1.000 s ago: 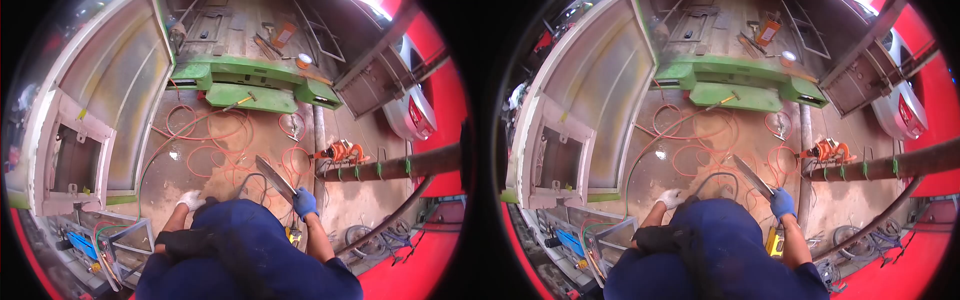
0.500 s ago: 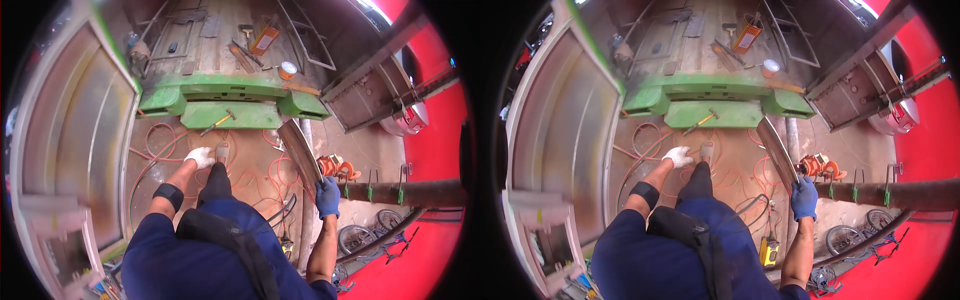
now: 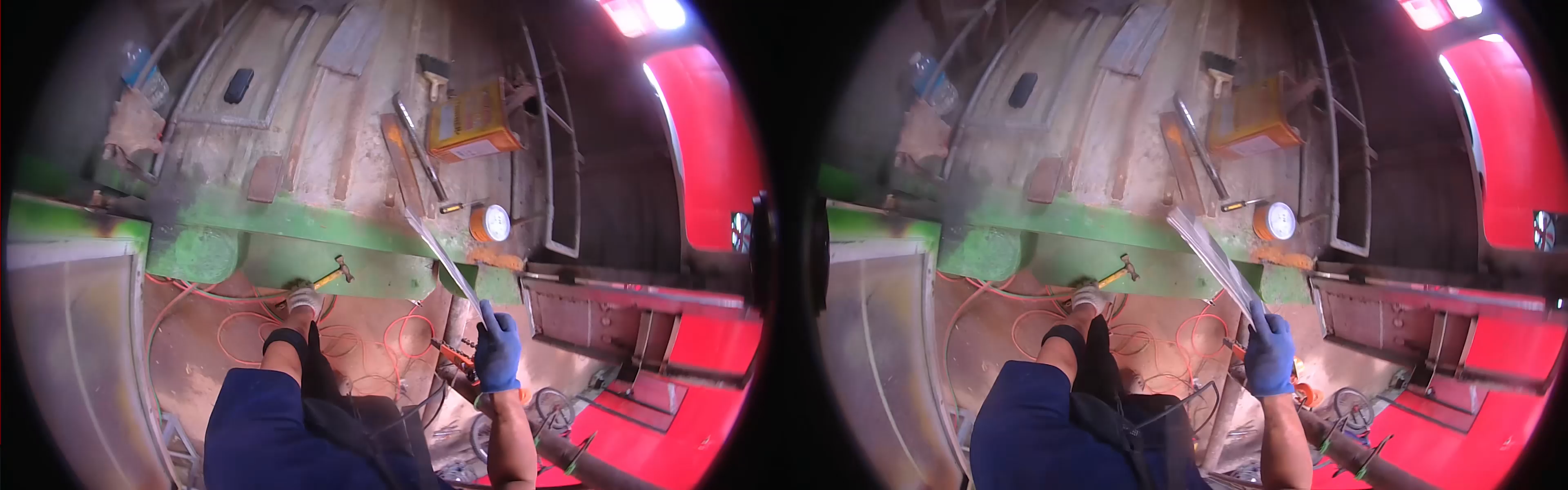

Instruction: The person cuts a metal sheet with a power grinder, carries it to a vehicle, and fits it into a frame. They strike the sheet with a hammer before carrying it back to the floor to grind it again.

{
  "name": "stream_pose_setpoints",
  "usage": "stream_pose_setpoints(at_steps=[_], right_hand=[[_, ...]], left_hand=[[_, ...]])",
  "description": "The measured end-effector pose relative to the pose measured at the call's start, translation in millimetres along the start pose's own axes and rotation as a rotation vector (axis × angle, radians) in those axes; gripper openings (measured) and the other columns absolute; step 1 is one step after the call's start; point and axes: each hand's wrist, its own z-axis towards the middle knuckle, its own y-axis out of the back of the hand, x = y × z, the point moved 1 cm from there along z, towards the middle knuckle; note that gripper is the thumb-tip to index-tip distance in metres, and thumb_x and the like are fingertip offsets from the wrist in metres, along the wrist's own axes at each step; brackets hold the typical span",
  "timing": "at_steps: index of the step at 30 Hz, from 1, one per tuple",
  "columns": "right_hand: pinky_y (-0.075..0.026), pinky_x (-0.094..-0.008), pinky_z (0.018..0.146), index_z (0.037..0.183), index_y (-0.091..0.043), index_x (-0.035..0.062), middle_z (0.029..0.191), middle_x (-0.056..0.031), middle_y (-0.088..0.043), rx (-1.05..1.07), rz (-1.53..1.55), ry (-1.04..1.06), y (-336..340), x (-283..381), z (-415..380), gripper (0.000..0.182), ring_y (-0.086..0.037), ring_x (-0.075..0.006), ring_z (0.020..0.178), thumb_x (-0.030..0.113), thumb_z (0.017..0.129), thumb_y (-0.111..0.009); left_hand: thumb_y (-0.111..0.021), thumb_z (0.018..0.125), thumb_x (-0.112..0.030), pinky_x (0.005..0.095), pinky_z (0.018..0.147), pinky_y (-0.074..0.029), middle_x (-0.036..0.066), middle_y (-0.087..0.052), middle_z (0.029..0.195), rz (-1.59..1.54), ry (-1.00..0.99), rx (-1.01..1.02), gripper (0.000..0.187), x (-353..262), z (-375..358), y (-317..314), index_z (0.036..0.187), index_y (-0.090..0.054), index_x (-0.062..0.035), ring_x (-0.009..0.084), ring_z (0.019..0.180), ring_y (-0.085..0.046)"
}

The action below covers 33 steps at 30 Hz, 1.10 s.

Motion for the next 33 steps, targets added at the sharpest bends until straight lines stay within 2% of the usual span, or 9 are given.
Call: stream_pose_setpoints(at_steps=[4,9,11,15,17,21,29,31,33], right_hand=[[-0.053,-0.0421,0.076,0.143,-0.06,0.0174,0.102,-0.0154,-0.064,-0.025,-0.036,0.131,-52.2,4.8,53.9,0.063,-0.063,-0.0345,0.087,-0.006,0.085,-0.068],[-0.052,-0.0428,0.084,0.141,-0.061,0.0147,0.109,-0.0184,-0.063,0.076,0.031,0.173,-111.3,21.2,72.3,0.065,-0.061,-0.0364,0.099,-0.011,0.081,-0.06],[-0.05,-0.0445,0.084,0.142,-0.06,0.0164,0.115,-0.0155,-0.063,0.101,0.036,0.242,-119.1,36.6,79.3,0.069,-0.061,-0.0345,0.093,-0.008,0.078,-0.06],[-0.04,-0.0535,0.109,0.146,-0.056,0.019,0.147,-0.0179,-0.049,0.175,-0.002,0.468,-165.6,38.5,71.4,0.065,-0.051,-0.0433,0.129,0.012,0.083,-0.071],[-0.026,-0.0607,0.119,0.151,-0.048,0.0195,0.157,-0.0219,-0.039,0.26,0.064,0.494,-201.0,31.0,64.7,0.077,-0.036,-0.0494,0.143,-0.002,0.078,-0.056],[-0.017,-0.0647,0.121,0.156,-0.041,0.0218,0.162,-0.0176,-0.033,0.304,0.007,0.526,-246.2,20.6,62.0,0.082,-0.029,-0.0499,0.147,0.001,0.079,-0.059],[-0.016,-0.0652,0.122,0.156,-0.04,0.0235,0.163,-0.0138,-0.031,0.265,-0.037,0.519,-259.3,18.0,62.1,0.084,-0.027,-0.0488,0.149,0.002,0.078,-0.061],[-0.016,-0.065,0.122,0.156,-0.04,0.0235,0.163,-0.0135,-0.031,0.264,-0.053,0.525,-261.4,18.2,63.0,0.084,-0.027,-0.0488,0.149,0.002,0.078,-0.061],[-0.016,-0.0649,0.122,0.156,-0.04,0.0236,0.163,-0.0132,-0.032,0.265,-0.069,0.509,-259.3,16.6,59.8,0.083,-0.027,-0.0487,0.148,0.002,0.078,-0.061]], left_hand=[[-0.069,0.089,-0.04,0.0461,0.093,-0.053,0.012,-0.066,0.118,0.063,-0.045,-0.285,0.05,4.3,0.4,17.7,0.129,-0.061,-0.0107,0.0309,0.111,-0.066],[-0.063,0.092,-0.035,0.0492,0.088,-0.055,0.021,-0.071,0.108,-0.216,-0.174,-0.067,0.039,11.8,26.7,12.8,0.119,-0.065,-0.0074,0.0377,0.103,-0.069],[-0.062,0.094,-0.034,0.0513,0.081,-0.056,0.019,-0.073,0.102,-0.232,-0.199,-0.119,0.032,2.4,-8.8,26.9,0.111,-0.067,-0.0075,0.0382,0.094,-0.072],[-0.06,0.097,-0.038,0.0508,0.079,-0.056,0.019,-0.073,0.101,-0.406,-0.103,-0.091,0.035,25.7,-140.2,104.6,0.114,-0.066,-0.0087,0.04,0.095,-0.07],[-0.059,0.098,-0.042,0.051,0.079,-0.056,0.02,-0.072,0.102,-0.462,-0.126,-0.238,0.04,38.7,-195.4,124.3,0.122,-0.065,-0.0103,0.042,0.096,-0.068],[-0.06,0.098,-0.042,0.0503,0.077,-0.056,0.018,-0.072,0.104,-0.446,-0.036,-0.583,0.042,37.1,-283.3,160.5,0.125,-0.065,-0.0096,0.0406,0.093,-0.069],[-0.058,0.1,-0.035,0.0479,0.079,-0.057,0.016,-0.071,0.107,-0.233,-0.063,-0.395,0.038,-30.5,-243.3,203.5,0.127,-0.062,-0.0094,0.0361,0.096,-0.069],[-0.053,0.102,-0.036,0.0495,0.078,-0.056,0.019,-0.071,0.107,-0.264,-0.013,-0.43,0.037,-9.1,-220.2,192.2,0.126,-0.062,-0.0087,0.0383,0.094,-0.069],[-0.053,0.102,-0.037,0.0507,0.082,-0.056,0.02,-0.071,0.11,-0.356,0.252,-0.504,0.04,18.5,-210.1,203.1,0.128,-0.062,-0.0081,0.0398,0.096,-0.069]])
